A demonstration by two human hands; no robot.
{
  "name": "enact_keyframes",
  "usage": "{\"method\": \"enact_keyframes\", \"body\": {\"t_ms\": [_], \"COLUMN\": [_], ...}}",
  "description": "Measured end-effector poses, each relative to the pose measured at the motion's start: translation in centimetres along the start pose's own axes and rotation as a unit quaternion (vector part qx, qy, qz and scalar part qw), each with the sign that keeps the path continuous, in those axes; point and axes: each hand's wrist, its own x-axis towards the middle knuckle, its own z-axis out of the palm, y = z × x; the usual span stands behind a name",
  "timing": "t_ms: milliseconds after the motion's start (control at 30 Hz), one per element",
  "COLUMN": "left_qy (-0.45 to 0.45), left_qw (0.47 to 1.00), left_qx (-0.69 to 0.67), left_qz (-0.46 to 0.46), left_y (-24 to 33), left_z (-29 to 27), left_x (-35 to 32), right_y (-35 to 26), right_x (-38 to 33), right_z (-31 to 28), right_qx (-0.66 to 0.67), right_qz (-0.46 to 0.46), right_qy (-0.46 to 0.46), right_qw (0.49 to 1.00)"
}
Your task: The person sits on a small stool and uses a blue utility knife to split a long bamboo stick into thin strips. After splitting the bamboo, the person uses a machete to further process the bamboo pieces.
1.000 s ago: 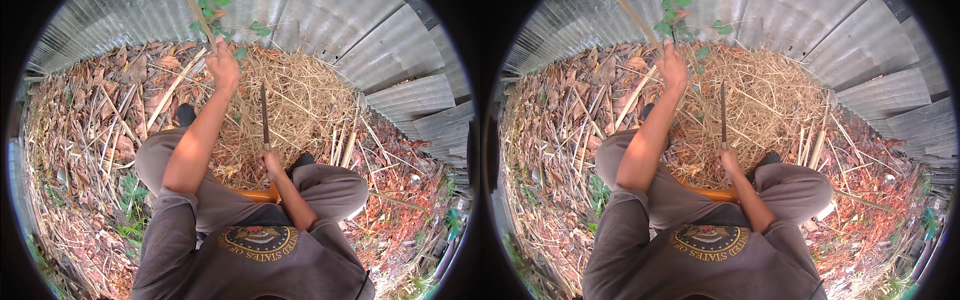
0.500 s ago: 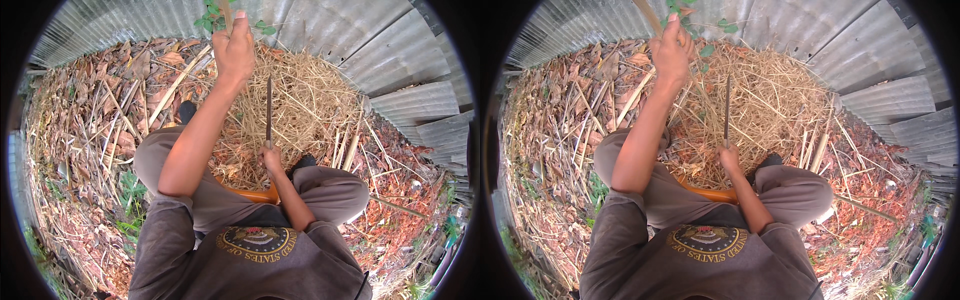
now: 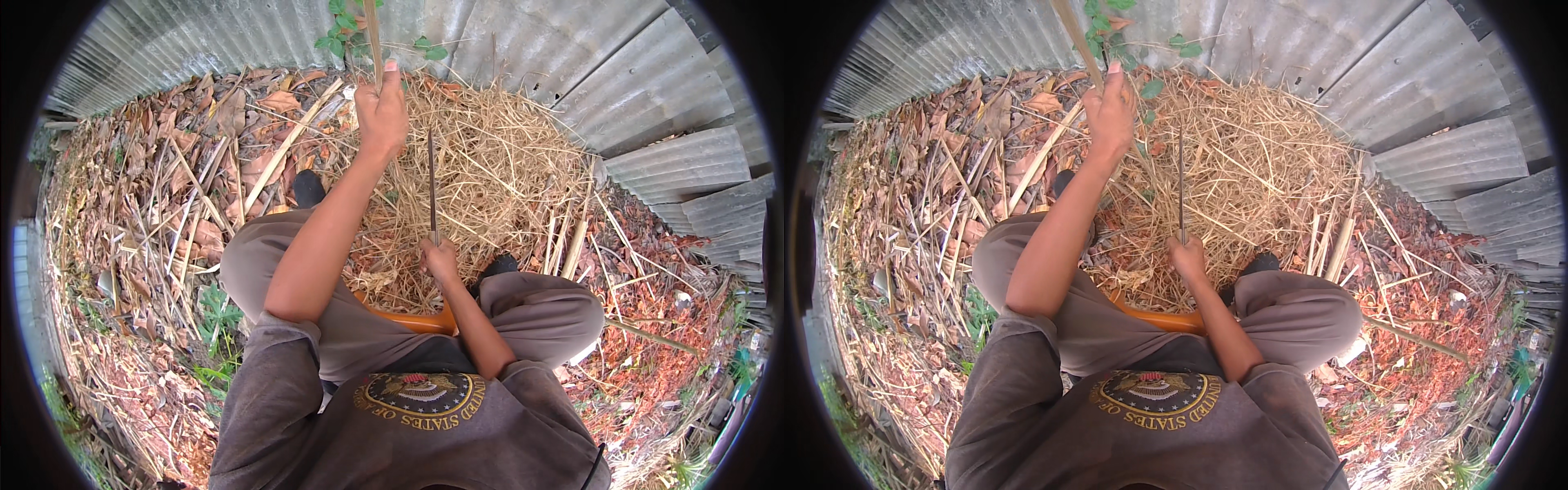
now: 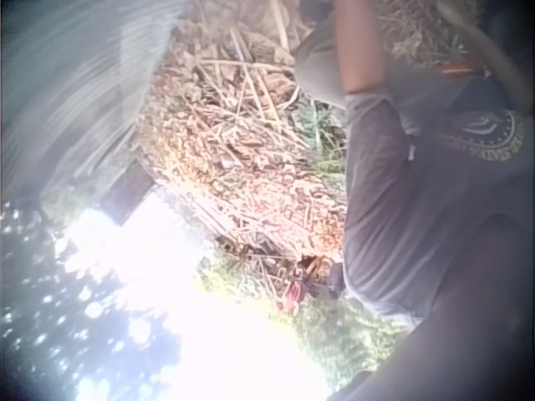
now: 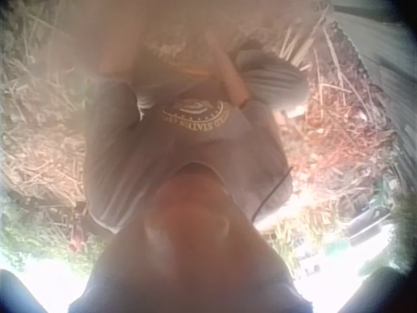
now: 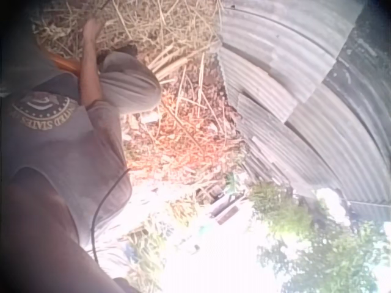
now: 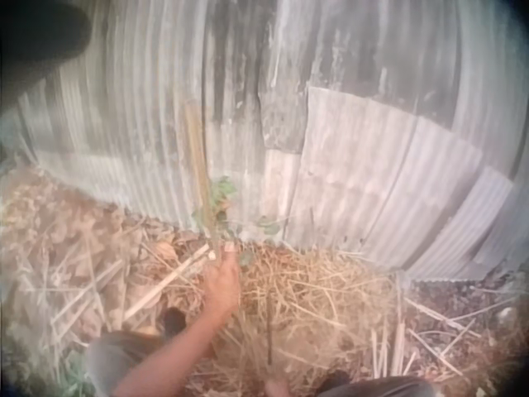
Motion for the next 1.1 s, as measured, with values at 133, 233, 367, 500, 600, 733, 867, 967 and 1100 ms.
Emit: {"method": "enact_keyframes", "body": {"t_ms": [133, 233, 367, 500, 600, 733, 867, 967, 1100], "left_qy": [0.045, 0.064, 0.084, 0.085, 0.153, 0.168, 0.051, -0.008, -0.077], "left_qw": [0.998, 0.996, 0.991, 0.994, 0.983, 0.976, 0.99, 0.99, 0.984], "left_qx": [-0.04, -0.049, -0.107, -0.06, -0.092, -0.126, -0.12, -0.129, -0.131], "left_qz": [0.013, 0.043, -0.003, -0.046, -0.052, -0.062, -0.053, -0.063, -0.089], "left_y": [-1.2, -0.8, -1.8, -3.7, -4.3, -4.6, -3.8, -3.6, -3.7], "left_z": [-1.2, -1.7, -3.6, -5.1, -4.7, -4.8, -5.1, -5.4, -3.8], "left_x": [1.2, 1.6, 1.8, 1.0, 1.4, 1.8, 1.0, 0.5, 0.0], "right_y": [1.6, 6.2, 9.2, 8.4, 8.0, 4.3, 0.2, -0.3, 11.1], "right_x": [0.1, 1.8, 2.1, 1.8, 1.9, 1.1, -1.1, -2.0, 3.5], "right_z": [1.4, 0.8, 0.5, 1.0, 0.9, 1.3, 2.2, 3.1, -0.3], "right_qx": [-0.192, -0.141, -0.211, -0.222, -0.227, -0.193, -0.084, -0.041, -0.231], "right_qz": [-0.217, -0.161, -0.049, -0.001, 0.047, 0.082, -0.172, -0.358, -0.046], "right_qy": [0.074, 0.005, -0.021, -0.002, 0.012, 0.014, 0.027, 0.075, 0.055], "right_qw": [0.954, 0.977, 0.976, 0.975, 0.973, 0.978, 0.981, 0.93, 0.97]}}
